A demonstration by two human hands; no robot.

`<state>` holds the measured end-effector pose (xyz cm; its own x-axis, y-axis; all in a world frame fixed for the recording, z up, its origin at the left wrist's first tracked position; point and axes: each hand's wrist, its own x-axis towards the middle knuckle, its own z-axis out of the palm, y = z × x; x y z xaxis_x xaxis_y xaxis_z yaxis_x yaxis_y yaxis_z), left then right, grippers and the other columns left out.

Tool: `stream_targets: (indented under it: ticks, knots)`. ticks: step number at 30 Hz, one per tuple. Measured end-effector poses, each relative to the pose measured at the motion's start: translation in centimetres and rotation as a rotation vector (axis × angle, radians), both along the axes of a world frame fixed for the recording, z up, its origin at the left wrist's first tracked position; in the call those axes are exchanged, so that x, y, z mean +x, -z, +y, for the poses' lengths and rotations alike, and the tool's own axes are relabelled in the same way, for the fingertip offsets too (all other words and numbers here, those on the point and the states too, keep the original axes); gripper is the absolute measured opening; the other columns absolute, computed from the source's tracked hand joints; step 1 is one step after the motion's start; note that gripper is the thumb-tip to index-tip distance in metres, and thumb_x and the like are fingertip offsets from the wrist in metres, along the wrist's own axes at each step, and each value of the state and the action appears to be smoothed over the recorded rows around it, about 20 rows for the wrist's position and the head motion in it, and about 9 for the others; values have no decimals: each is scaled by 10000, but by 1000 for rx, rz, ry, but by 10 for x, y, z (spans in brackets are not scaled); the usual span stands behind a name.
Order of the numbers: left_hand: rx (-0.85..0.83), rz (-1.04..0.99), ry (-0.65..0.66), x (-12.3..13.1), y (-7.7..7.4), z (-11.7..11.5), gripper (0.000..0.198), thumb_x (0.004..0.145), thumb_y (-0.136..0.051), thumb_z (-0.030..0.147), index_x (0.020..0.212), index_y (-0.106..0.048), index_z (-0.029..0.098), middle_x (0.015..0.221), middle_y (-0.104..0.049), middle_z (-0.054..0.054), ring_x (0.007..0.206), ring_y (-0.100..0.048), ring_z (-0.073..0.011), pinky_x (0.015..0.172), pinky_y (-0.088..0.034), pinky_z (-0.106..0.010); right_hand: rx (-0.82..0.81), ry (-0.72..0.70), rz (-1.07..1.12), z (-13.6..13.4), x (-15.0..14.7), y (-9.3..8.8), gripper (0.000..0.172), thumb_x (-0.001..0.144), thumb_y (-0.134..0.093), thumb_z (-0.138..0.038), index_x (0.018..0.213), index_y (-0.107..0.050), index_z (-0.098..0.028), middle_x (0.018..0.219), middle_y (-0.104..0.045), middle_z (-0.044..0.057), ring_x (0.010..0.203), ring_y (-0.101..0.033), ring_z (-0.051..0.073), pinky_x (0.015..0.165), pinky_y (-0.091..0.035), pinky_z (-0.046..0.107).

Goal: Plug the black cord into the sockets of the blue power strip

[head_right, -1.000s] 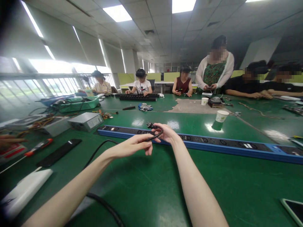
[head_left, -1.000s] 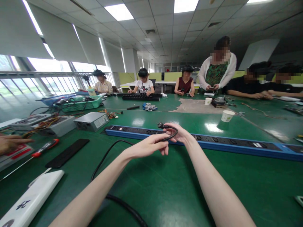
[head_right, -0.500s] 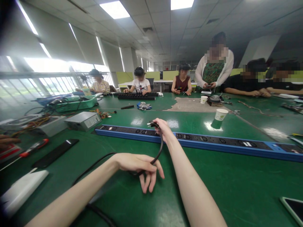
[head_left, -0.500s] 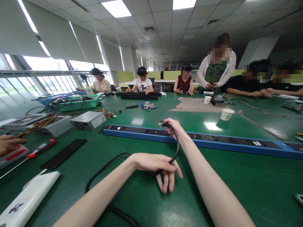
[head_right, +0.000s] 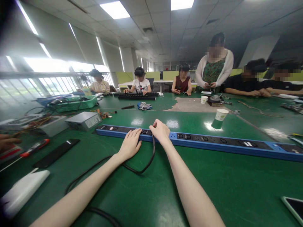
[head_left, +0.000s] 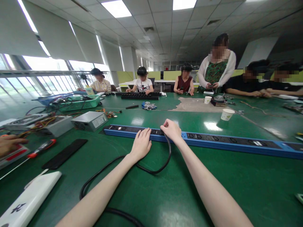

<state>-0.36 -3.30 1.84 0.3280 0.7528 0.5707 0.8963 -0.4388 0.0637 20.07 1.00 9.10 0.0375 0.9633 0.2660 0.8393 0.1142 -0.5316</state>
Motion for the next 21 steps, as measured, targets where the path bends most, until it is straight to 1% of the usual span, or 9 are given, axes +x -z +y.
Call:
stream_targets:
  ticks: [1,3,9,12,17,21]
  knots:
    - [15,19,-10,1,5,0,635,944,-515,212,1569,-415,162,1612,-464,-155,1514,-400,-291,1296,-225,-502,5,1,-39,-2,-4,0,195,910,-590,-435,965,-661,-262,950,-747,45,908,-684,221,755,-422,285]
    - [27,33,-28,2,9,0,652,943,-501,204,1585,-396,155,1627,-448,-151,1529,-384,-288,1311,-191,-503,13,-7,-120,-6,-11,0,190,928,-583,-425,995,-657,-264,957,-747,56,919,-696,238,772,-433,300]
    - [36,35,-37,2,8,0,677,930,-491,198,1599,-390,158,1636,-440,-146,1535,-383,-277,1318,-191,-491,45,-32,-308,-17,-31,-4,227,974,-562,-352,1155,-617,-227,1033,-744,139,988,-717,280,851,-455,347]
    - [38,40,-35,2,8,0,686,927,-492,197,1603,-385,153,1635,-440,-152,1531,-389,-283,1313,-204,-498,42,-48,-342,-21,-36,-6,237,994,-535,-320,1201,-586,-217,1050,-742,156,1005,-721,286,869,-458,357]
    - [31,41,-38,2,8,-1,680,928,-480,197,1600,-391,146,1644,-427,-154,1536,-381,-284,1315,-196,-496,37,-60,-358,-24,-35,-6,247,1002,-508,-296,1230,-570,-223,1057,-748,135,1006,-725,277,864,-464,340]
    - [40,46,-44,2,8,0,698,919,-492,188,1608,-381,165,1645,-429,-145,1535,-383,-279,1315,-194,-491,48,-53,-344,-22,-33,-3,265,990,-526,-321,1227,-571,-211,1050,-750,137,996,-724,279,854,-461,338]
